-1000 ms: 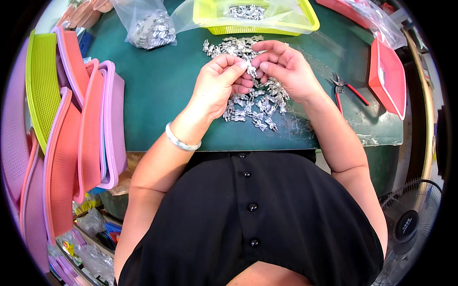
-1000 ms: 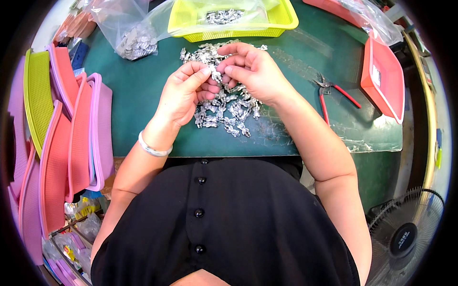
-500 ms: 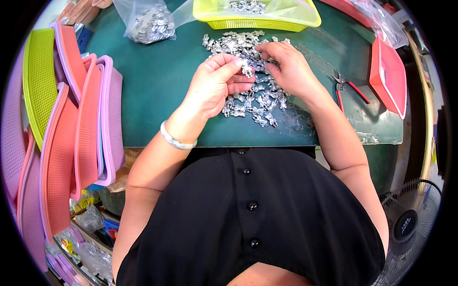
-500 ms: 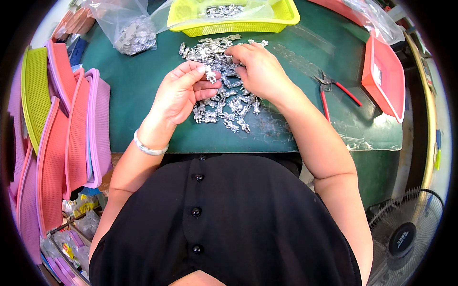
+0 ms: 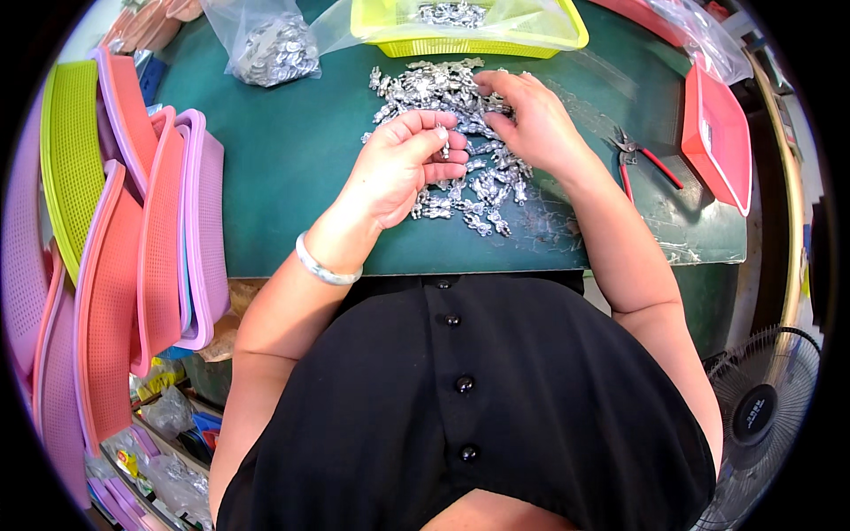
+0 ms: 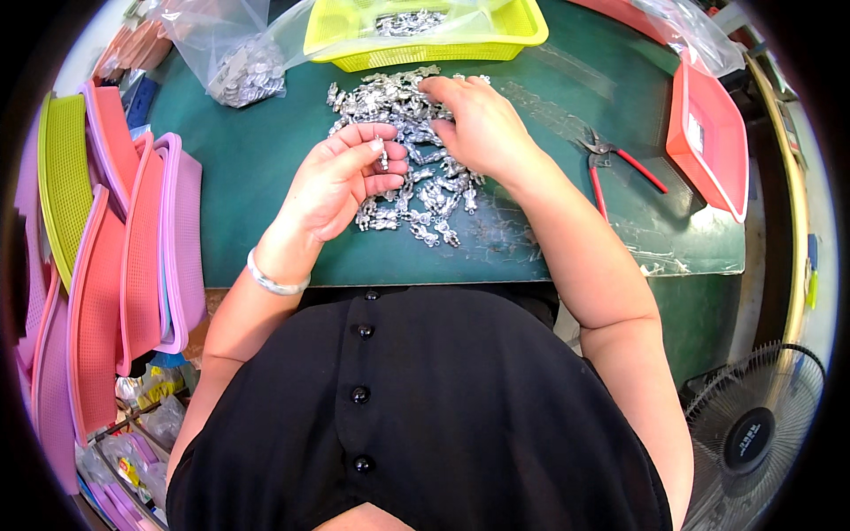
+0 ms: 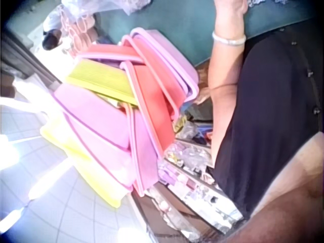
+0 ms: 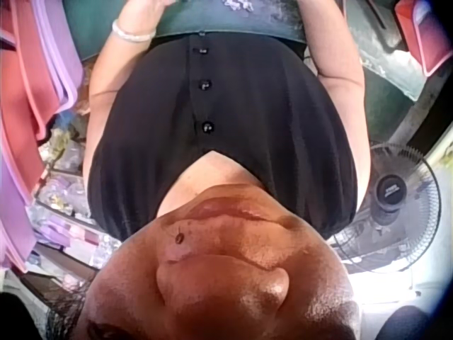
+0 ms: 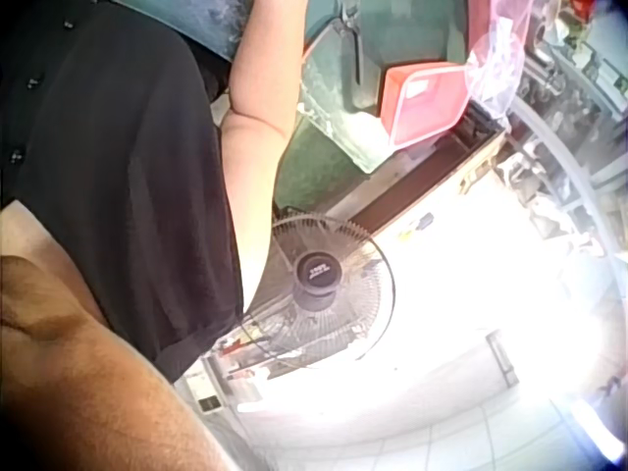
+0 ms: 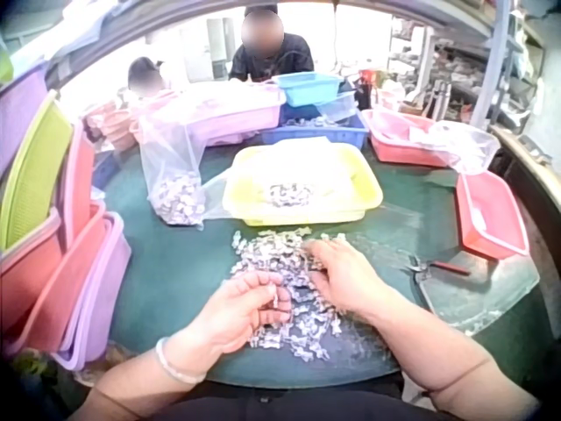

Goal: The person sits at a green workbench and assembles small silver metal components. They pick up individual pieces, link them together by hand, and occasionally use red-handled pliers to secure the connections. The assembled units are placed into a yellow plastic basket on the table.

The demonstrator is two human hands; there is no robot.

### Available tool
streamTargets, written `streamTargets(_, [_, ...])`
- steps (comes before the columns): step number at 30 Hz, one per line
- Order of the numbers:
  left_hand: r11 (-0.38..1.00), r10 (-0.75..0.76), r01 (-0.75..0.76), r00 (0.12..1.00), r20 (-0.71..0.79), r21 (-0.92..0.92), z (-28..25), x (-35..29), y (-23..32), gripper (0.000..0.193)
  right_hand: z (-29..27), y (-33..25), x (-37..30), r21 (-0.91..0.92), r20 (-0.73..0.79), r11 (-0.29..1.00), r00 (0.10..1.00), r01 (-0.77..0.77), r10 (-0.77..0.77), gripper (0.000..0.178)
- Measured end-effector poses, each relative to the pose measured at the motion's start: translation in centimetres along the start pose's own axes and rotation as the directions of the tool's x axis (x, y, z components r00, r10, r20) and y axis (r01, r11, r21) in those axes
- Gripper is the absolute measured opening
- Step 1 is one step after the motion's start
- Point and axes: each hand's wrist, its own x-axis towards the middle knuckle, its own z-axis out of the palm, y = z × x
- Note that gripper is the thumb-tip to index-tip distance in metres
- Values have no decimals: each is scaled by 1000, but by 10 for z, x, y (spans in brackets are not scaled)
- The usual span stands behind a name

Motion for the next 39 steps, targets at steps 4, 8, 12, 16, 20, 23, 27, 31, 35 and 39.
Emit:
streamTargets(4, [999,-5,5,1000,-12,41,3,-2,0,18,-1,-2,2,33,20,999,1000,17,-17,32])
streamTargets(8, [998,-13,14,1000,-18,63,3,-4,0,15,-2,0,3,65,33,997,999,37,-39,30])
streamTargets(12, [996,-10,12,1000,-26,86,3,-5,1,14,-1,4,3,186,32,982,999,-37,32,31])
streamTargets(16, [996,-11,14,999,-37,85,6,-5,1,16,-4,4,3,392,45,907,988,-154,148,29])
streamTargets(20, [996,-9,12,999,-32,89,10,-4,2,17,-8,-1,5,759,152,577,944,-302,293,30])
streamTargets(23, [995,-17,22,999,-52,97,14,-3,3,18,-16,-9,5,847,281,374,915,-378,291,31])
streamTargets(27, [993,0,5,999,-42,120,14,-1,2,16,-20,-16,4,879,343,236,893,-414,291,31])
streamTargets(31, [997,-70,70,998,2,39,10,2,2,15,-19,-16,3,891,365,175,891,-419,272,31])
streamTargets(35, [990,-131,134,990,49,-50,11,1,4,19,-22,-19,2,891,379,146,881,-430,284,30])
streamTargets(39, [986,-140,146,988,68,-83,8,0,4,20,-22,-19,1,891,386,132,879,-434,278,30])
